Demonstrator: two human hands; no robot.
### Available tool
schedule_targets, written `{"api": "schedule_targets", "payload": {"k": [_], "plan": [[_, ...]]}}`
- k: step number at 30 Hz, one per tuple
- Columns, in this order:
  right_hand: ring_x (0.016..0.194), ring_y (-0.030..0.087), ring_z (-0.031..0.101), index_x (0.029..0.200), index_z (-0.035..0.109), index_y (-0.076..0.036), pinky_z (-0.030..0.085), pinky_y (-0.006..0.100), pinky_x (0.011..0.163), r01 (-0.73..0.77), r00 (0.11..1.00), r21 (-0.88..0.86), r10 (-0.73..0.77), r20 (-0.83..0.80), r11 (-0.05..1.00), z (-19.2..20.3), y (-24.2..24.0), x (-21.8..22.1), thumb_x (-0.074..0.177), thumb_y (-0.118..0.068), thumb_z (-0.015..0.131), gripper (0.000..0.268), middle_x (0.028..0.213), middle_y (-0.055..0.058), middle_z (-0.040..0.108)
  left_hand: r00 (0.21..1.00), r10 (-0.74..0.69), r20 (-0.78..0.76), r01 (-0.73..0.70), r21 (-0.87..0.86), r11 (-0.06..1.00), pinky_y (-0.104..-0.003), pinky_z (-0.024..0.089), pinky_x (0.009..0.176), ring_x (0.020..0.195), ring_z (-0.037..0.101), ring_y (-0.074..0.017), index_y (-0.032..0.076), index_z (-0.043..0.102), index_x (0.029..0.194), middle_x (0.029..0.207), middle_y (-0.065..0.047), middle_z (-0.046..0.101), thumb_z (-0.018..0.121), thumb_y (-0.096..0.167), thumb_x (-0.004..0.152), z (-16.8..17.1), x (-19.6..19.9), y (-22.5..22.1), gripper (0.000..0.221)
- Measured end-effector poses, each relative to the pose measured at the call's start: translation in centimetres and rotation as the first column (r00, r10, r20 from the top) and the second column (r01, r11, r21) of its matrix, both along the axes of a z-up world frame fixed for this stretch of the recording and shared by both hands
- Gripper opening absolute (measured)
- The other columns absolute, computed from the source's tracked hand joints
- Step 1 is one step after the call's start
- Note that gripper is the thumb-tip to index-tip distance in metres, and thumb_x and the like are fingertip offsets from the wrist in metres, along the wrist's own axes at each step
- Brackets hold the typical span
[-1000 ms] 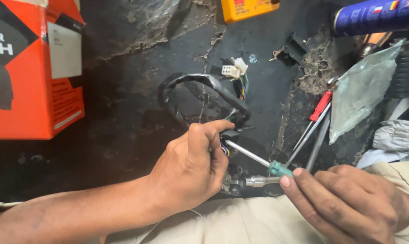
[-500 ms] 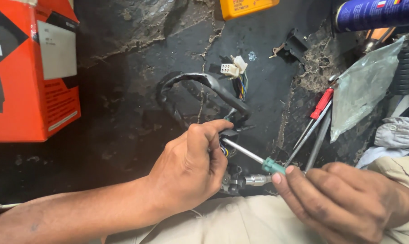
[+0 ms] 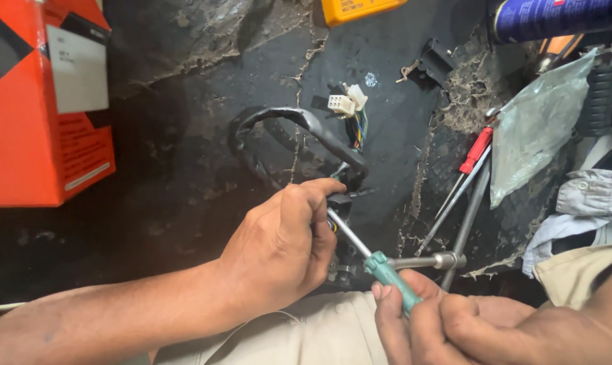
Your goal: Disassembling and reassembling a motorcycle handlebar switch housing using a screwdriver.
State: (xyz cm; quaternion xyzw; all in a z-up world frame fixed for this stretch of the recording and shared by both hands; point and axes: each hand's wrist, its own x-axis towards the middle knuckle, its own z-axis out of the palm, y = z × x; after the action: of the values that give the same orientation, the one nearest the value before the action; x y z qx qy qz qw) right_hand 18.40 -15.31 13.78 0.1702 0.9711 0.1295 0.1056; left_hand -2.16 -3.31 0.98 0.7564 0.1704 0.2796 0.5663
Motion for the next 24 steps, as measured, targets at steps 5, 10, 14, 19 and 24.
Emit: {"api": "schedule_targets", "payload": {"k": [5, 10, 14, 19, 24], "plan": [[0.082, 0.015, 0.060, 0.110, 0.072, 0.005, 0.049, 0.023, 0.067, 0.052, 0.998, -0.151, -0.054, -0.009, 0.987, 0.8, 1.3, 0.1, 0.084, -0.001, 0.072, 0.027, 0.104, 0.006, 0.069, 1.000, -0.007, 0.002, 0.007, 0.008, 1.000, -0.040, 0.061, 0.073, 0.088, 0.072, -0.0370, -0.004, 0.038, 0.105, 0.097, -0.020, 0.063, 0.066, -0.012, 0.085, -0.2, -0.1, 0.0, 0.035], [0.074, 0.018, 0.064, 0.114, 0.070, 0.011, 0.049, 0.029, 0.058, 0.254, 0.959, -0.355, -0.281, -0.025, 0.900, 1.7, 3.2, 0.4, 0.094, -0.002, 0.064, 0.024, 0.097, 0.012, 0.068, 1.000, 0.007, 0.025, -0.007, 0.019, 1.000, -0.043, 0.063, 0.085, 0.092, 0.073, -0.0374, -0.003, 0.038, 0.105, 0.081, -0.013, 0.052, 0.066, -0.013, 0.087, -0.8, -0.3, -0.1, 0.035], [0.065, 0.018, 0.060, 0.116, 0.068, 0.012, 0.041, 0.026, 0.051, 0.199, 0.980, -0.242, -0.200, 0.021, 0.949, 0.8, 1.9, 0.6, 0.090, -0.005, 0.062, 0.031, 0.091, 0.017, 0.067, 1.000, -0.005, 0.012, 0.005, 0.008, 1.000, -0.043, 0.063, 0.086, 0.087, 0.071, -0.0363, -0.004, 0.038, 0.105, 0.085, -0.013, 0.055, 0.065, -0.014, 0.086, -0.9, -0.3, -0.3, 0.035], [0.056, 0.014, 0.059, 0.114, 0.074, 0.003, 0.037, 0.024, 0.042, 0.319, 0.948, -0.349, -0.304, 0.099, 0.881, 1.3, 2.1, 0.0, 0.087, -0.013, 0.060, 0.035, 0.087, 0.016, 0.071, 0.999, -0.015, 0.036, 0.014, 0.033, 0.999, -0.045, 0.062, 0.091, 0.091, 0.070, -0.0364, -0.004, 0.036, 0.107, 0.085, -0.014, 0.050, 0.065, -0.014, 0.086, -0.4, 0.0, -0.3, 0.037], [0.062, 0.015, 0.057, 0.109, 0.071, 0.008, 0.030, 0.023, 0.050, 0.236, 0.968, -0.049, -0.231, 0.097, 0.970, 1.0, 1.0, -0.1, 0.087, -0.010, 0.059, 0.031, 0.088, 0.018, 0.069, 0.996, -0.092, 0.010, 0.092, -0.002, 0.996, -0.048, 0.057, 0.086, 0.103, 0.068, -0.0430, -0.004, 0.032, 0.110, 0.087, -0.015, 0.051, 0.064, -0.010, 0.078, -0.3, -0.4, -0.1, 0.046]]}}
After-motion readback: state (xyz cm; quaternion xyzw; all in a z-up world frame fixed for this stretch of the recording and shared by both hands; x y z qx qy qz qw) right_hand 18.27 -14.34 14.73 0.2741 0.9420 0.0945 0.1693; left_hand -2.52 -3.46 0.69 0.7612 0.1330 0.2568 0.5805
